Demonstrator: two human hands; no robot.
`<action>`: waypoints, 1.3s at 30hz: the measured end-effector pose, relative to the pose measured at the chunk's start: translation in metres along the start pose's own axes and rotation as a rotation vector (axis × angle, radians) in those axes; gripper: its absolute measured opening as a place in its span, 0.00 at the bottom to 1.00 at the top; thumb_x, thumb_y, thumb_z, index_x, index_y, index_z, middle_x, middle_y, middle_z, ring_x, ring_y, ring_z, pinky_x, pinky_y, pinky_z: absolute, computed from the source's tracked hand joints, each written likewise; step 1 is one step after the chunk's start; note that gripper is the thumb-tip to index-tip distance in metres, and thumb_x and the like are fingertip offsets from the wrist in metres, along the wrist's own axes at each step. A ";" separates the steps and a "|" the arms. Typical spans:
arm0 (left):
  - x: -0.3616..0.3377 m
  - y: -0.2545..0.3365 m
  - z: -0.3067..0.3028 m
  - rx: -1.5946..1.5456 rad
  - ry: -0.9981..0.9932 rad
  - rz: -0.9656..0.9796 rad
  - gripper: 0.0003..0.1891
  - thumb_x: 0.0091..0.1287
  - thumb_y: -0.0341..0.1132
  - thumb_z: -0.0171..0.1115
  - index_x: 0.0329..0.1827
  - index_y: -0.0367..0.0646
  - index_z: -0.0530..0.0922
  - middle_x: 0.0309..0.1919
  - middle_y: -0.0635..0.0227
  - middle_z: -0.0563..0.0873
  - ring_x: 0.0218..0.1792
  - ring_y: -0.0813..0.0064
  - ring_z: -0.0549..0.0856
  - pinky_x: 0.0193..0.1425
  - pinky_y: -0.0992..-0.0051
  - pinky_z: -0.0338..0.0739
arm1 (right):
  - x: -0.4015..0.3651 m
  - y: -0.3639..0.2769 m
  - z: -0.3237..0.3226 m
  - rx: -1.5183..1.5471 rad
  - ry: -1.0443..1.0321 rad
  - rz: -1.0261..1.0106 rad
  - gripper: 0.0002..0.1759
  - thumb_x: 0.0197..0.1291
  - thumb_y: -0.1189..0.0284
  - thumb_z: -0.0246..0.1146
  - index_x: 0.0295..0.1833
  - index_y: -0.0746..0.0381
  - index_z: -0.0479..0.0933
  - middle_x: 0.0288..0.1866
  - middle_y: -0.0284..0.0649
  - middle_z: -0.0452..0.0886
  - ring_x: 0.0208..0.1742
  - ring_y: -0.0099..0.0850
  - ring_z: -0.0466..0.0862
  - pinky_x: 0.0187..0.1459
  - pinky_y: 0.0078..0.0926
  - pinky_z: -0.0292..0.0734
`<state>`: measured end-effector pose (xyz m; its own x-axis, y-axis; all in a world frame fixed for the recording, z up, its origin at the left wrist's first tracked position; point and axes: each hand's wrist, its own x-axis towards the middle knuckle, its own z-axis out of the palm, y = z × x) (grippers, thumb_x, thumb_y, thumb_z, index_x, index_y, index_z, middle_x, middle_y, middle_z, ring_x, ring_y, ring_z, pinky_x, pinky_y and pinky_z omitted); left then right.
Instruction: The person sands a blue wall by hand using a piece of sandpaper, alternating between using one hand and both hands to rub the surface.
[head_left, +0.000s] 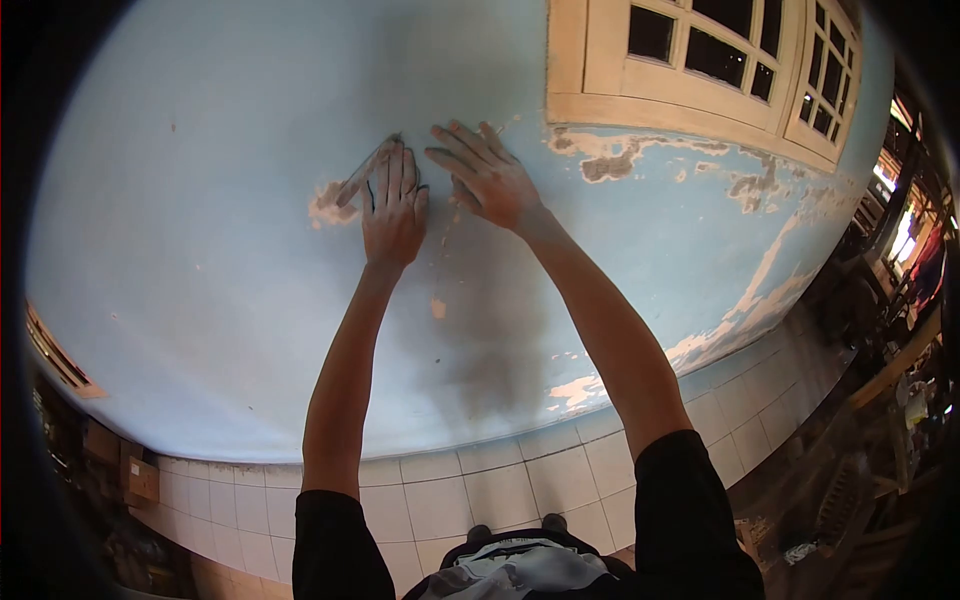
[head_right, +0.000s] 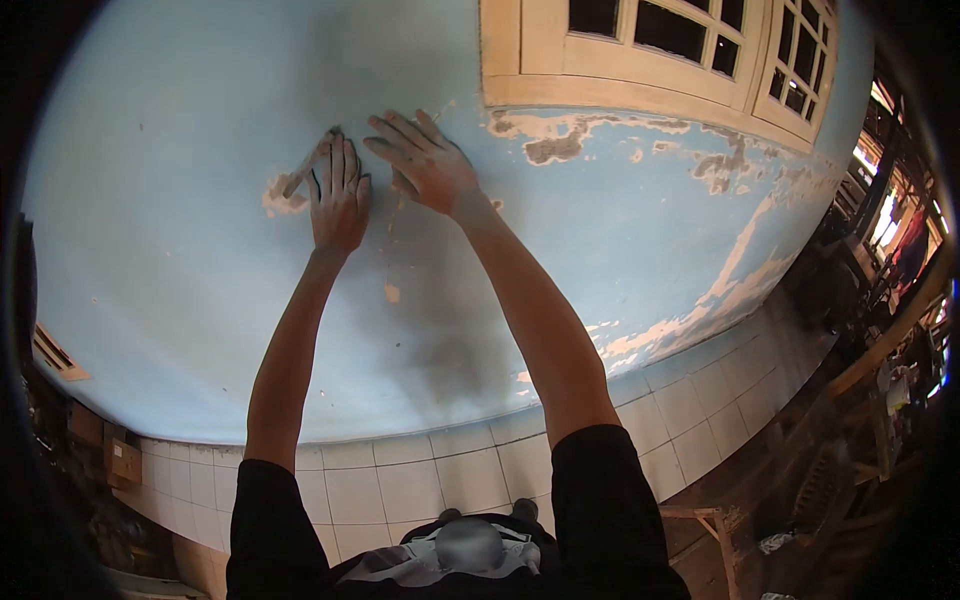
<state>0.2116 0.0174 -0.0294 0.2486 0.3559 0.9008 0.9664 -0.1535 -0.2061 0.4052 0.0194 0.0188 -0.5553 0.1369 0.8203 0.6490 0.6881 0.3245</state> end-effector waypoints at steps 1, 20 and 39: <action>-0.001 0.002 0.000 0.008 -0.009 -0.009 0.30 0.76 0.44 0.42 0.78 0.43 0.53 0.78 0.64 0.54 0.78 0.62 0.54 0.76 0.53 0.51 | -0.004 0.002 -0.004 -0.004 0.006 0.004 0.34 0.56 0.68 0.65 0.70 0.48 0.67 0.76 0.30 0.64 0.77 0.29 0.60 0.76 0.44 0.55; 0.017 0.085 0.019 -0.156 0.000 -0.024 0.31 0.78 0.43 0.37 0.78 0.35 0.47 0.79 0.55 0.50 0.79 0.55 0.48 0.78 0.47 0.42 | -0.112 0.050 -0.049 -0.086 -0.110 0.251 0.36 0.62 0.70 0.59 0.76 0.55 0.57 0.78 0.34 0.59 0.78 0.32 0.57 0.78 0.43 0.49; 0.048 0.206 0.031 -0.412 -0.242 0.090 0.30 0.77 0.37 0.43 0.78 0.37 0.48 0.78 0.52 0.49 0.79 0.54 0.47 0.79 0.48 0.41 | -0.230 0.165 -0.110 -0.033 -0.072 0.488 0.34 0.67 0.74 0.50 0.78 0.56 0.52 0.79 0.43 0.56 0.79 0.41 0.54 0.77 0.46 0.48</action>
<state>0.4245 0.0316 -0.0401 0.3856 0.5208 0.7617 0.8461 -0.5289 -0.0667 0.6974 0.0235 -0.0650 -0.2165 0.4869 0.8462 0.8575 0.5092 -0.0736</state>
